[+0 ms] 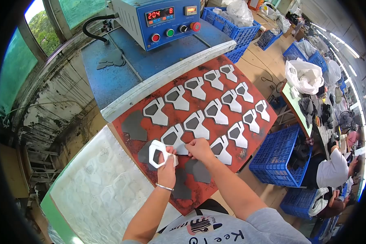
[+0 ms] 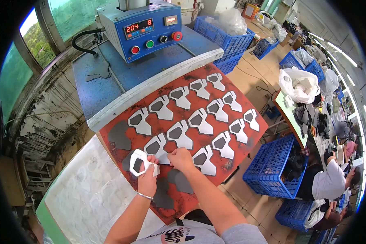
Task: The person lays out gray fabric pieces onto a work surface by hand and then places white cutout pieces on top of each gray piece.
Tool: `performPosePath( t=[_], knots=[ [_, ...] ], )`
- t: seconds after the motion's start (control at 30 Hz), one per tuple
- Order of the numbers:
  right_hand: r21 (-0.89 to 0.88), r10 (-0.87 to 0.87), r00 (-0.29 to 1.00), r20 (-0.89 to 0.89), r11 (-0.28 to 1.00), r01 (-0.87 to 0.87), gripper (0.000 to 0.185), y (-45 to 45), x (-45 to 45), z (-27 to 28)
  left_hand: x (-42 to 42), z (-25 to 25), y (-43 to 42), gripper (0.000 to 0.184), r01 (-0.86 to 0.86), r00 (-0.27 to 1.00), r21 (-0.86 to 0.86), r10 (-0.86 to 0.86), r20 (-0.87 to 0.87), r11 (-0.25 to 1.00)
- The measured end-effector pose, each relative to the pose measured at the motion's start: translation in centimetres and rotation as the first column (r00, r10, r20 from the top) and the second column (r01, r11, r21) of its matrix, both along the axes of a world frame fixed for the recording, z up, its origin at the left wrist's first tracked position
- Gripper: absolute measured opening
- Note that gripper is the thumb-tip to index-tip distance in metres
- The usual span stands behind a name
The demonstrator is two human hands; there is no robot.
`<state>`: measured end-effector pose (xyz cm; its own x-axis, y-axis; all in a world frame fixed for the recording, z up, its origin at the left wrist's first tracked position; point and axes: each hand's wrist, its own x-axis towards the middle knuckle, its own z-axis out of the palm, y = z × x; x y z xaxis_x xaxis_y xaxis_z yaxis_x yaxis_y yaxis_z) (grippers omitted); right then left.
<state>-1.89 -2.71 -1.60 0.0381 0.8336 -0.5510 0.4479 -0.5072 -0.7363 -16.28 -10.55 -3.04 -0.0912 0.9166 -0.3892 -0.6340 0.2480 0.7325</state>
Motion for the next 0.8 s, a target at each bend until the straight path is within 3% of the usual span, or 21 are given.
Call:
performPosePath(
  t=[0.17, 0.23, 0.47, 0.8],
  knots=[
    [0.011, 0.032, 0.998, 0.055, 0.999, -0.032, 0.023, -0.2, -0.1, 0.2, 0.1, -0.4, 0.4, 0.033, 0.025, 1.0, -0.022, -0.025, 0.005, 0.999],
    [0.171, 0.099, 0.962, 0.253, 0.975, -0.145, 0.023, -0.4, 0.0, -0.7, 0.1, -0.5, 0.5, 0.033, 0.024, 1.0, -0.023, -0.024, 0.008, 0.999],
    [0.098, 0.094, 0.974, 0.205, 0.988, -0.117, 0.022, -0.4, 0.3, 0.0, 0.2, -0.6, 0.4, 0.035, 0.017, 1.0, -0.02, -0.017, -0.001, 1.0],
    [0.214, 0.128, 0.94, 0.317, 0.956, -0.203, 0.02, -0.5, 0.1, -0.6, 0.1, -0.3, 0.5, 0.039, 0.036, 0.999, -0.024, -0.037, -0.04, 0.999]
  ],
)
